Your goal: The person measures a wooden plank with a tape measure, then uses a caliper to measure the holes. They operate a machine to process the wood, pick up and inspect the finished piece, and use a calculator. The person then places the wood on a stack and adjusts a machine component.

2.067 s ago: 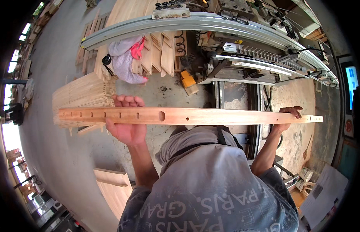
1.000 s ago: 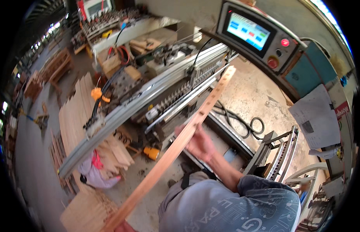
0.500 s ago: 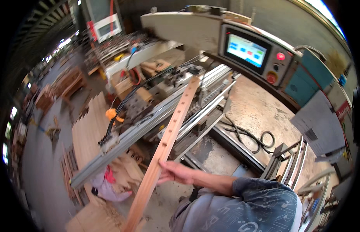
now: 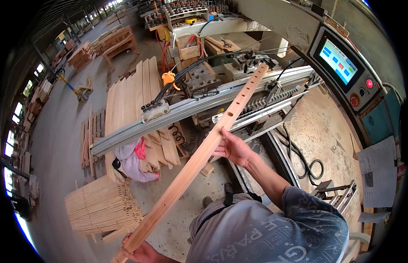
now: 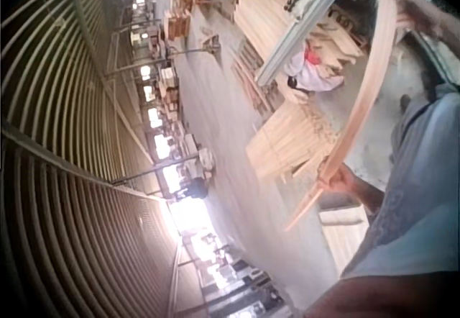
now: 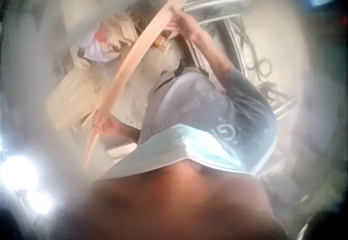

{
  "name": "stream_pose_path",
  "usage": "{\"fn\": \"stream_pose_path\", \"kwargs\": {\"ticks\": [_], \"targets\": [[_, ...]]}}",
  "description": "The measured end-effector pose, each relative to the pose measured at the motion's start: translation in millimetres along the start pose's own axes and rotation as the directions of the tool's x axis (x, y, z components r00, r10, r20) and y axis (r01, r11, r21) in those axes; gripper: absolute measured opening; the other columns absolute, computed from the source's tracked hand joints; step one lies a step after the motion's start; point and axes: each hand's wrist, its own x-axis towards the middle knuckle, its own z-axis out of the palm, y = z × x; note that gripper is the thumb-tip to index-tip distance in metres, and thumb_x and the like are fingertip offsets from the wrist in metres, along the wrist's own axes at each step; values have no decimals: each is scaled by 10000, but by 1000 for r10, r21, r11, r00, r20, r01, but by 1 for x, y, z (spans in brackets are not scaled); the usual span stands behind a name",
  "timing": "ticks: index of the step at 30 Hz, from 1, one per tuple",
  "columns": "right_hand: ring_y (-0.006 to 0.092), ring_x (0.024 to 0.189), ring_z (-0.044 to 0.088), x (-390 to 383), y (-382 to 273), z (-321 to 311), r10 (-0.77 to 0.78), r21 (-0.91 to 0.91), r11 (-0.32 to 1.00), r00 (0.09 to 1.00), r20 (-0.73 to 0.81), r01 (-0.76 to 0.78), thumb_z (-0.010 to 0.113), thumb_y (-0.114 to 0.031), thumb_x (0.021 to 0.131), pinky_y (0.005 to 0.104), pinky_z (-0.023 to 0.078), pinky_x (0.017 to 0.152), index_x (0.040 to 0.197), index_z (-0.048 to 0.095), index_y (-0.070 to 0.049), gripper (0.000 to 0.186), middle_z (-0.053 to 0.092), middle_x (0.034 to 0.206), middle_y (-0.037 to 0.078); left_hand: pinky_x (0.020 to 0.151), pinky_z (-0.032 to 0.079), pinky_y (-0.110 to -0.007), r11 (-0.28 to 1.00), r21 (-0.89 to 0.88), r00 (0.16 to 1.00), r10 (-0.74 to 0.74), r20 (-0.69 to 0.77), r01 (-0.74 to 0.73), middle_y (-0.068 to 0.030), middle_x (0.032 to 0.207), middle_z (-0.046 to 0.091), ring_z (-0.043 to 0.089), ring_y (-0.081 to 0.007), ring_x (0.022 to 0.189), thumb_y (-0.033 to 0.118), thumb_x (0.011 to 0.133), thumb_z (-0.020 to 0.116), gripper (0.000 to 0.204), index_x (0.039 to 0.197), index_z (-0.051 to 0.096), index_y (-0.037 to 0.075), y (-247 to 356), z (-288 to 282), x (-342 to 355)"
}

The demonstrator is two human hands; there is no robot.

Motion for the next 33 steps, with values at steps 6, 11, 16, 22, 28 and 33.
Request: {"fn": "stream_pose_path", "kwargs": {"ticks": [6, 11, 16, 22, 28, 33], "targets": [[298, 1226, 645, -5, -18, -7, -68, 64, 996, 997, 24, 67, 468, -553, 1037, 407, 545, 1040, 1405, 480, 83, 735, 617, 1346, 256, 1197, 296, -483, 993, 59, 993, 102, -53, -98, -124, 1145, 551, 489, -285, 1179, 285, 982, 618, 393, 1214, 509, -14, -29, 72, 18], [349, 1340, 549, -16, -16, 33, -111, 125, 989, 964, 242, 82, 482, -457, 1055, 462, 459, 1131, 1487, 385, 70, 688, 476, 1492, 280, 1154, 344, -448, 965, -175, 973, 164, -165, -193, -85, 1074, 501, 481, -265, 1120, 149, 925, 665, 301, 1115, 477, 10, -6, 84, 18], [340, 1367, 524, -25, -9, 39, -150, 61, 989, 915, 374, 138, 646, -247, 975, 444, 463, 1132, 1510, 351, 76, 691, 435, 1528, 270, 1104, 381, -430, 945, -255, 975, 175, -138, -206, -69, 1070, 503, 483, -261, 1109, 107, 881, 685, 306, 1099, 481, 41, 13, 66, 10], [324, 1357, 534, -36, 6, 66, -64, 21, 998, 929, 364, 60, 708, -111, 895, 434, 456, 1137, 1516, 370, 46, 724, 468, 1517, 231, 1079, 399, -423, 903, -364, 972, 194, -132, -229, -57, 1038, 515, 492, -262, 1103, 67, 844, 693, 354, 1127, 482, 52, 23, 31, -1], [274, 1354, 537, -49, 34, 93, 19, -52, 999, 921, 390, 1, 747, -109, 869, 460, 388, 1182, 1518, 399, 0, 745, 511, 1501, 169, 1052, 427, -407, 886, -374, 954, 202, -224, -275, -73, 1048, 532, 515, -253, 1092, 48, 841, 702, 421, 1197, 477, 27, 48, -21, -12], [251, 1322, 565, -59, 55, 110, 22, -123, 992, 915, 404, 30, 738, -133, 899, 447, 436, 1143, 1487, 446, 1, 670, 533, 1477, 153, 1055, 433, -411, 846, -486, 964, 111, -243, -220, -92, 1090, 547, 526, -254, 1109, 41, 851, 697, 437, 1231, 483, 8, 65, -50, -16]]}}
